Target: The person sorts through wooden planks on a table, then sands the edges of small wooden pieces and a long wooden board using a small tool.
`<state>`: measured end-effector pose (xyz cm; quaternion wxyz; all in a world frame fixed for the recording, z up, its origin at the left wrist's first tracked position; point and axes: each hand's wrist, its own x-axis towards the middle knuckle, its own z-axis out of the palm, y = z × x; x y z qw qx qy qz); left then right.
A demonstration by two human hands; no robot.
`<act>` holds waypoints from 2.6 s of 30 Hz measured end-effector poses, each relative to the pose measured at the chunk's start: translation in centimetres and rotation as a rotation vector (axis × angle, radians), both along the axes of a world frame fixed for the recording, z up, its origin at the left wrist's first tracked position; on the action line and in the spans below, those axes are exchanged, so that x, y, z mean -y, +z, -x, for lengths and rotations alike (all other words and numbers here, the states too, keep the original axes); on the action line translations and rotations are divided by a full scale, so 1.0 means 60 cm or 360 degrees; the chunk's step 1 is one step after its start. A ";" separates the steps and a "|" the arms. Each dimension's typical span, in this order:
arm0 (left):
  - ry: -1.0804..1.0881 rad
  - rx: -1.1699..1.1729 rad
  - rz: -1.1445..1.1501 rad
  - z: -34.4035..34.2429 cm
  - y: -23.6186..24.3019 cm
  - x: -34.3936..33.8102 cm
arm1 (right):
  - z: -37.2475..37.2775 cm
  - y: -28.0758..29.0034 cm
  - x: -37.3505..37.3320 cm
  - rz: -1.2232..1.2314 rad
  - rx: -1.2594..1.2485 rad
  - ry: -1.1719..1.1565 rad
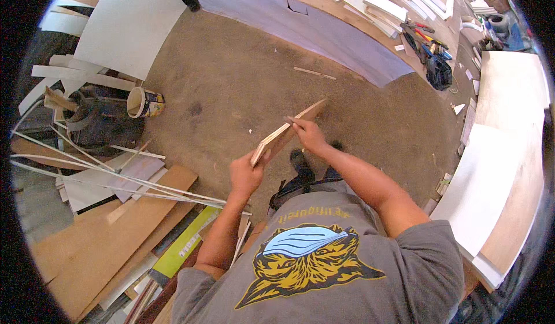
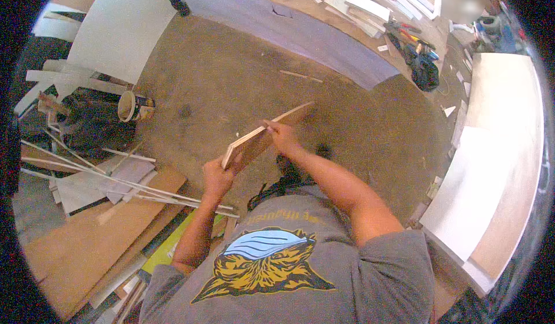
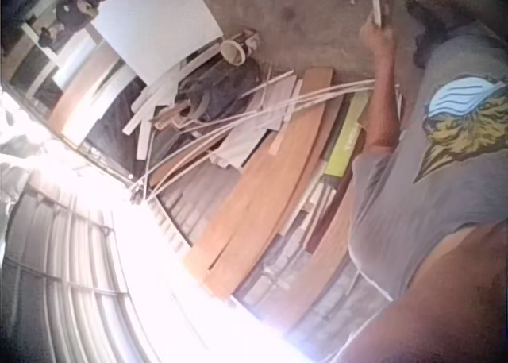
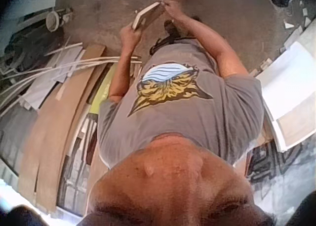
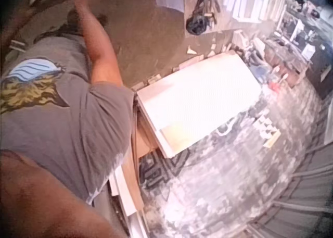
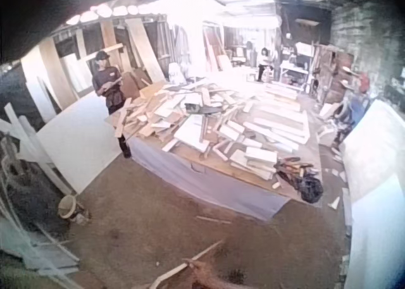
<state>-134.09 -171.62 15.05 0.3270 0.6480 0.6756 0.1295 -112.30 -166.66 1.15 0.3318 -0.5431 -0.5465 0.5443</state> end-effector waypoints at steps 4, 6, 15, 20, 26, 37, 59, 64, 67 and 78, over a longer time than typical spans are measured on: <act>0.0031 -0.0057 -0.0026 -0.005 -0.014 0.025 | 0.000 0.013 0.026 -0.0131 -0.0135 0.0162; 0.0018 -0.0126 -0.0109 -0.028 0.003 0.033 | -0.009 0.010 0.041 -0.0131 -0.0274 0.0153; 0.0193 -0.0111 -0.0109 -0.098 0.005 0.092 | -0.075 -0.010 0.055 -0.0110 -0.0034 0.0410; 0.0175 -0.0223 -0.0130 -0.136 0.006 0.121 | -0.130 -0.067 0.049 0.0122 0.0228 0.0237; 0.0331 -0.0220 -0.0183 -0.161 0.003 0.164 | -0.125 -0.019 0.097 -0.0187 -0.0113 0.0475; 0.0707 0.0080 -0.0281 -0.206 -0.001 0.179 | -0.176 0.004 0.101 -0.0293 0.0184 0.0537; 0.1089 0.0421 -0.0157 -0.184 -0.011 -0.016 | -0.264 -0.003 0.110 -0.0085 0.0321 0.0397; 0.0906 0.0114 -0.0231 -0.190 -0.007 -0.009 | -0.260 0.003 0.092 0.0024 -0.0080 0.0380; 0.0463 -0.0003 -0.0256 -0.187 0.018 0.015 | -0.240 -0.010 0.064 -0.0236 -0.0100 0.0419; 0.0179 -0.0030 0.0076 -0.231 0.049 0.053 | -0.178 0.036 0.042 -0.0109 -0.0517 0.0216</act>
